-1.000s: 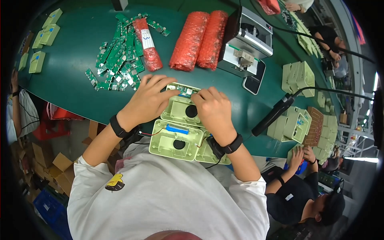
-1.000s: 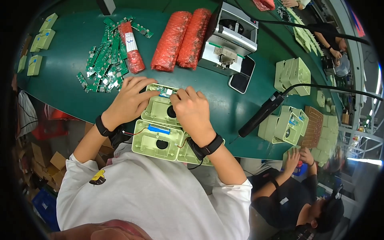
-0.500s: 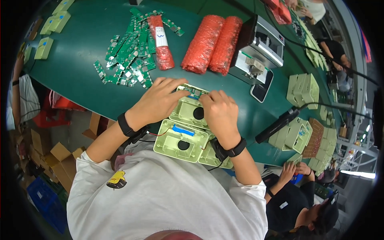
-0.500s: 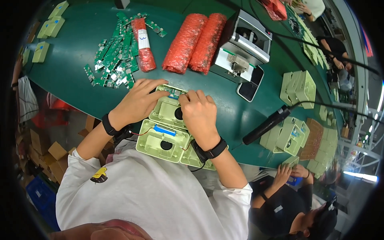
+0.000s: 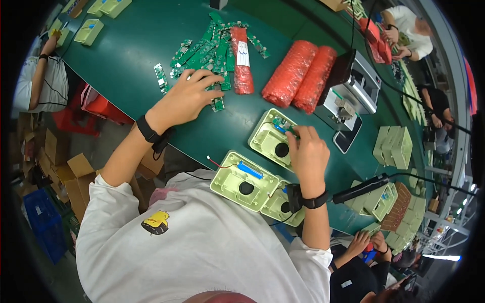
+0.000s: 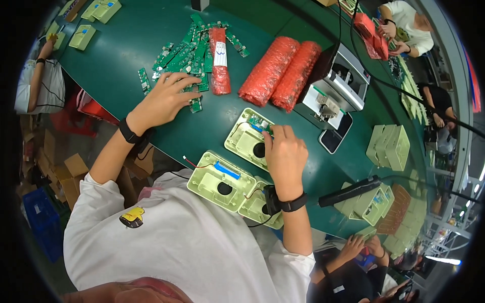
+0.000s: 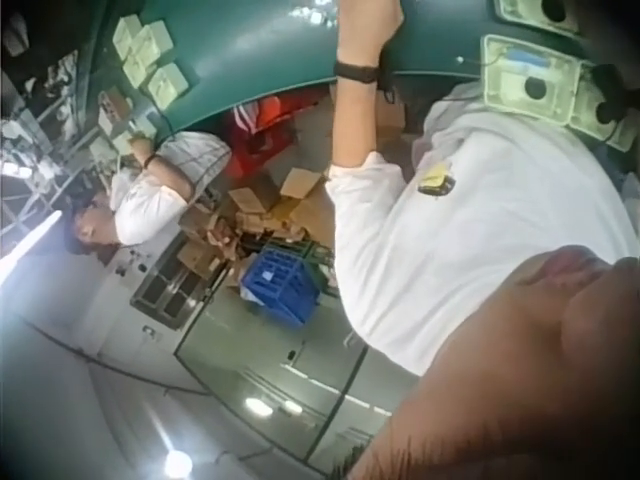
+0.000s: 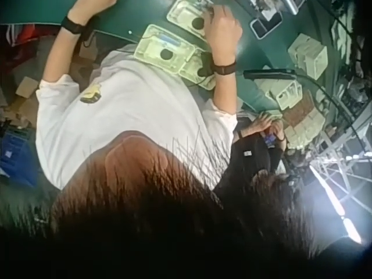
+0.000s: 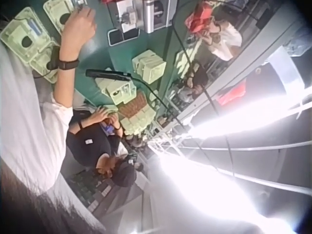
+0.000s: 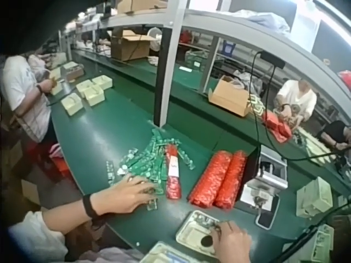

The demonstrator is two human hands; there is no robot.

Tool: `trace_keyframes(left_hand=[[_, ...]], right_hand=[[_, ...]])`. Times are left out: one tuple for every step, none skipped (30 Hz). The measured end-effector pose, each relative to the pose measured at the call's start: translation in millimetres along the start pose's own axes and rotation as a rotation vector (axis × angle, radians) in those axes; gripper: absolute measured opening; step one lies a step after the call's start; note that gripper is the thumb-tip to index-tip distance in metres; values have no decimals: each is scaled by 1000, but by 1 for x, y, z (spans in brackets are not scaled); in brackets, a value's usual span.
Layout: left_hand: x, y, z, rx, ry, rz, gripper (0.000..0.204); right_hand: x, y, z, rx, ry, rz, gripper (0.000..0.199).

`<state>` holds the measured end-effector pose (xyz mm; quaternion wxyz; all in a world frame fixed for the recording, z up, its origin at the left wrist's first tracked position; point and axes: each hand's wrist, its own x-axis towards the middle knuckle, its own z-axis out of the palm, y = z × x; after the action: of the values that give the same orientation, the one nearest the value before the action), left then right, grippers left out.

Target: Assemble electronic circuit boards into plastic housings using an electric screwdriver.

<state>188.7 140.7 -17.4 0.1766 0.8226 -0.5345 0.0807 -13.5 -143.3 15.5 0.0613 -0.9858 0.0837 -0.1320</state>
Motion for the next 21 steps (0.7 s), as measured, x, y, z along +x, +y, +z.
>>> trace_keyframes(left_hand=[[0, -7, 0, 23, 8, 42, 28], [1, -11, 1, 40, 15, 86, 26], [1, -10, 2, 55, 22, 130, 24], [0, -6, 0, 45, 16, 138, 24], [3, 1, -4, 46, 83, 148, 22], [5, 10, -10, 44, 150, 156, 20], [7, 20, -16, 38, 218, 168, 18], [4, 36, -23, 16, 209, 180, 18], [-1, 54, -31, -130, 125, 213, 19], [-8, 72, -36, -270, 45, 242, 20], [-14, 90, -36, -285, 42, 250, 20], [-17, 105, -33, -414, 33, 216, 21], [-20, 114, -30, -536, 25, 181, 23], [-24, 118, -23, -534, 28, 191, 23], [-30, 122, -13, -585, -3, 148, 28], [-36, 125, -4, -635, -35, 104, 33], [-40, 128, 0, -690, -72, 58, 38], [-40, 130, -1, -690, -76, 64, 38], [-40, 133, -4, -574, -41, 43, 36], [-37, 136, -6, -462, -5, 27, 34], [-36, 138, -7, -349, 31, 11, 32]], right_hand=[[3, -3, -5, 50, 22, 20, 16], [3, -7, -13, 48, 19, 32, 16], [3, -13, -22, 100, 46, 11, 17], [3, -21, -32, 152, 72, -10, 18], [1, -28, -41, 197, 100, -20, 19], [0, -36, -51, 188, 95, 3, 19], [-2, -47, -60, 289, 107, -102, 22], [-7, -56, -65, 394, 115, -212, 25], [-14, -63, -64, 386, 107, -189, 25], [-18, -72, -63, 410, 94, -258, 26], [-24, -77, -64, 435, 82, -328, 27], [-30, -77, -62, 426, 86, -319, 27], [-40, -76, -53, 442, 50, -307, 26], [-51, -74, -43, 458, 15, -296, 25], [-58, -72, -35, 478, -22, -285, 25], [-61, -70, -31, 476, -14, -285, 25], [-67, -68, -28, 456, -19, -259, 22], [-71, -66, -26, 437, -25, -233, 20], [-76, -64, -23, 419, -31, -208, 18], [-80, -63, -19, 416, -27, -199, 18], [-84, -62, -14, 373, -31, -185, 16]])
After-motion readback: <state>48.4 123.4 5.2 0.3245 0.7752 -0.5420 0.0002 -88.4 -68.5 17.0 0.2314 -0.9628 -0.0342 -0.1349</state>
